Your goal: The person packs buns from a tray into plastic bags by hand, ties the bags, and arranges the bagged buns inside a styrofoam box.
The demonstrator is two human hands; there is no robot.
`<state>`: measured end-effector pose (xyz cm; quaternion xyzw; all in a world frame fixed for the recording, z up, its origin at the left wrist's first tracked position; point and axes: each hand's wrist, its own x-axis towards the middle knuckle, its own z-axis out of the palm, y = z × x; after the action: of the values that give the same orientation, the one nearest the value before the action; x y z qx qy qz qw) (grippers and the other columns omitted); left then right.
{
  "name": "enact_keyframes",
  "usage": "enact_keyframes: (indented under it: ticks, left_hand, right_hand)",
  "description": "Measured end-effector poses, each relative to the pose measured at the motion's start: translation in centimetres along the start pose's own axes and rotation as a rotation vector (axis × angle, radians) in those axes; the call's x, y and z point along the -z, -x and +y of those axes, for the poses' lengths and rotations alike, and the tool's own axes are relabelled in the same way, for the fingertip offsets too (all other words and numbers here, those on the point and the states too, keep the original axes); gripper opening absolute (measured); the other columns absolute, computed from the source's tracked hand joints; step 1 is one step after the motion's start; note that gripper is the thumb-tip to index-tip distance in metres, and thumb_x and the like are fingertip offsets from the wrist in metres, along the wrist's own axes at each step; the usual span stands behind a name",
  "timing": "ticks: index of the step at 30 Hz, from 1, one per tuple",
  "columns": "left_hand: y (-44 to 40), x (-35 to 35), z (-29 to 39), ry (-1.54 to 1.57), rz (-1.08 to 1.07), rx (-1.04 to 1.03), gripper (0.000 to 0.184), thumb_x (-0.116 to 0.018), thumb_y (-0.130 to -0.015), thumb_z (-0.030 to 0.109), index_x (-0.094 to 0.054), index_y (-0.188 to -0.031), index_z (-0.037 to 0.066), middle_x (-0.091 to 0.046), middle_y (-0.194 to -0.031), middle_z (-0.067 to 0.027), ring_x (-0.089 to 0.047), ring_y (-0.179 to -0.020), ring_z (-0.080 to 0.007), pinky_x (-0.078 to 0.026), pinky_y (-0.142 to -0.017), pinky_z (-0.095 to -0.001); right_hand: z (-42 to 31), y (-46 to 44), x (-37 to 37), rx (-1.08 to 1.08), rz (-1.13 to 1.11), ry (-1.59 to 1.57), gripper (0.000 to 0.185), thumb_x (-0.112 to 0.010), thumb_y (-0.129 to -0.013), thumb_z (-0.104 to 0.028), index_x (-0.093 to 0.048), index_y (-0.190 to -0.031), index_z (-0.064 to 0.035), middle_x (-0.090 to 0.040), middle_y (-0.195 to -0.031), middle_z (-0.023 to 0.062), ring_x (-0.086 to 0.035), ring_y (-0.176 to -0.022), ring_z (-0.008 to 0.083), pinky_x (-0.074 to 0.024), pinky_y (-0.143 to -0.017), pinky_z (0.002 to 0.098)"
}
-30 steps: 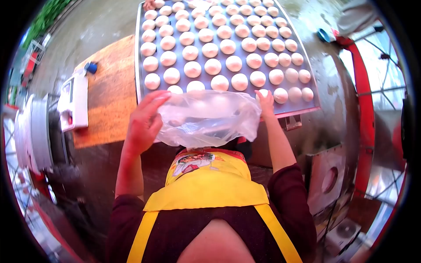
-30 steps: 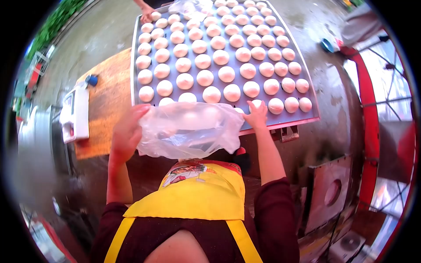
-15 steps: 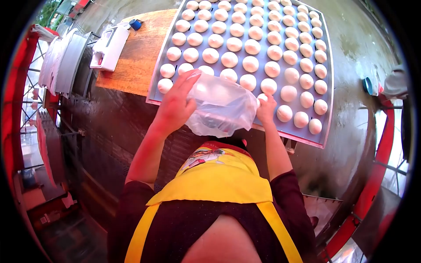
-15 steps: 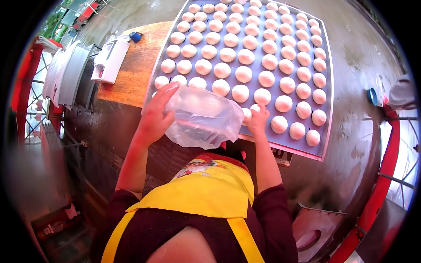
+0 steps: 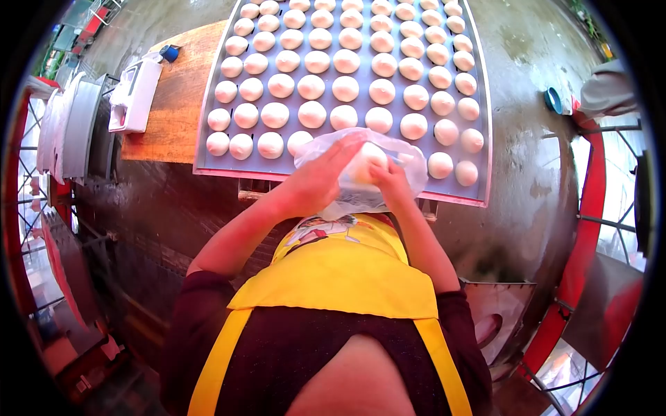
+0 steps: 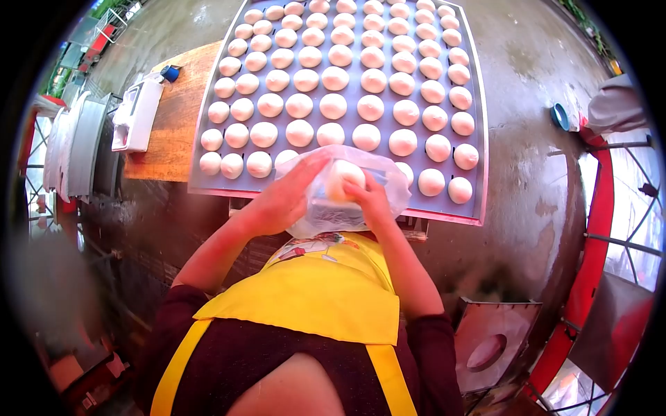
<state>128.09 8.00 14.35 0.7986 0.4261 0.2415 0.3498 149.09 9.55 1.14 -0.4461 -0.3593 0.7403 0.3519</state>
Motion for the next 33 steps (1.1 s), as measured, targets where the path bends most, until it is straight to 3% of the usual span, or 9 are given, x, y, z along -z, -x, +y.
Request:
enact_keyframes:
  ticks: [2, 5, 6, 9, 13, 22, 28, 31, 33]
  left_hand:
    - [-0.7, -1.8, 0.2, 0.08, 0.021, 0.091, 0.07, -0.043, -0.074, -0.013, -0.03, -0.142, -0.001, -0.032, -0.146, -0.0218, -0.03, -0.138, -0.0357, -0.027, -0.113, -0.0386]
    - [-2.2, -3.0, -1.6, 0.076, 0.12, 0.207, 0.076, -0.044, -0.072, -0.011, -0.027, -0.145, 0.0, -0.03, -0.148, -0.0205, -0.027, -0.14, -0.0333, -0.023, -0.115, -0.0375]
    - [-2.2, -2.8, -1.6, 0.07, 0.153, 0.235, 0.077, -0.044, -0.071, -0.01, -0.026, -0.145, 0.0, -0.03, -0.148, -0.0202, -0.027, -0.14, -0.0329, -0.023, -0.115, -0.0373]
    - [-2.9, -3.1, -1.5, 0.102, 0.213, 0.309, 0.082, -0.047, -0.069, -0.007, -0.026, -0.147, 0.005, -0.03, -0.149, -0.0188, -0.023, -0.143, -0.0316, -0.021, -0.115, -0.0369]
    - [-3.6, -3.9, -0.4, -0.004, 0.21, 0.356, 0.085, -0.048, -0.068, -0.009, -0.025, -0.148, 0.006, -0.028, -0.151, -0.019, -0.023, -0.143, -0.0309, -0.023, -0.114, -0.0355]
    - [-4.1, -4.5, -0.1, -0.016, 0.245, 0.464, 0.073, -0.045, -0.077, -0.009, -0.024, -0.147, -0.001, -0.032, -0.147, -0.0245, -0.03, -0.139, -0.0341, -0.027, -0.113, -0.0373]
    - [-4.0, -3.4, -1.0, 0.062, 0.263, 0.409, 0.07, -0.05, -0.081, -0.006, -0.024, -0.146, -0.001, -0.032, -0.148, -0.0227, -0.03, -0.139, -0.0322, -0.025, -0.114, -0.0365]
    - [-4.0, -3.6, -1.1, 0.108, 0.222, 0.384, 0.074, -0.046, -0.078, -0.01, -0.024, -0.148, 0.002, -0.029, -0.15, -0.0201, -0.03, -0.14, -0.0311, -0.026, -0.112, -0.0344]
    - [-4.1, -3.4, -1.1, 0.125, 0.193, 0.36, 0.076, -0.043, -0.076, -0.012, -0.024, -0.148, 0.003, -0.029, -0.151, -0.0193, -0.03, -0.14, -0.0304, -0.026, -0.112, -0.0335]
  right_hand:
    - [3.7, -4.5, 1.9, 0.213, 0.182, 1.017, 0.071, -0.077, -0.077, -0.035, -0.047, -0.129, 0.0043, -0.054, -0.127, 0.0187, -0.055, -0.114, 0.0249, -0.0446, -0.094, 0.0332]
    - [-2.2, -0.9, 2.3, 0.641, -0.07, 1.054, 0.057, -0.075, -0.08, -0.029, -0.054, -0.123, 0.0015, -0.059, -0.118, 0.0188, -0.059, -0.108, 0.0235, -0.0463, -0.089, 0.0314]
    - [-5.8, 1.2, 3.8, 0.085, -0.22, 0.616, 0.044, -0.074, -0.082, -0.023, -0.06, -0.118, -0.0028, -0.064, -0.11, 0.0164, -0.063, -0.1, 0.0221, -0.048, -0.085, 0.0301]
    - [-5.7, 0.7, 15.9, 0.563, 0.365, 1.337, 0.059, -0.081, -0.072, -0.028, -0.057, -0.123, -0.0094, -0.06, -0.115, 0.0139, -0.055, -0.107, 0.0275, -0.0476, -0.086, 0.0382]
    - [-0.8, -1.5, 20.4, 0.255, 0.163, 1.934, 0.105, -0.086, -0.058, -0.043, -0.032, -0.145, -0.025, -0.044, -0.131, 0.0144, -0.044, -0.116, 0.0308, -0.049, -0.085, 0.0407]
    - [-0.7, -7.6, 18.7, 0.556, -0.341, 2.018, 0.085, -0.078, -0.065, -0.044, -0.039, -0.14, -0.0365, -0.057, -0.102, 0.0017, -0.056, -0.08, 0.023, -0.0471, -0.062, 0.0353]
    - [-4.4, -2.7, 19.9, 0.287, 0.096, 1.118, 0.056, -0.077, -0.073, -0.019, -0.06, -0.126, -0.0155, -0.069, -0.1, 0.0024, -0.064, -0.091, 0.0173, -0.0509, -0.08, 0.0315]
    - [-12.0, 0.5, 12.2, -0.107, -0.357, 0.55, 0.044, -0.073, -0.077, -0.019, -0.063, -0.118, -0.0064, -0.067, -0.103, 0.0046, -0.059, -0.097, 0.0121, -0.0469, -0.085, 0.031]
    - [-11.8, -2.6, 6.9, -0.135, -0.718, 0.875, 0.047, -0.072, -0.08, -0.028, -0.062, -0.12, -0.0052, -0.067, -0.104, 0.0061, -0.059, -0.098, 0.0142, -0.0454, -0.086, 0.0314]
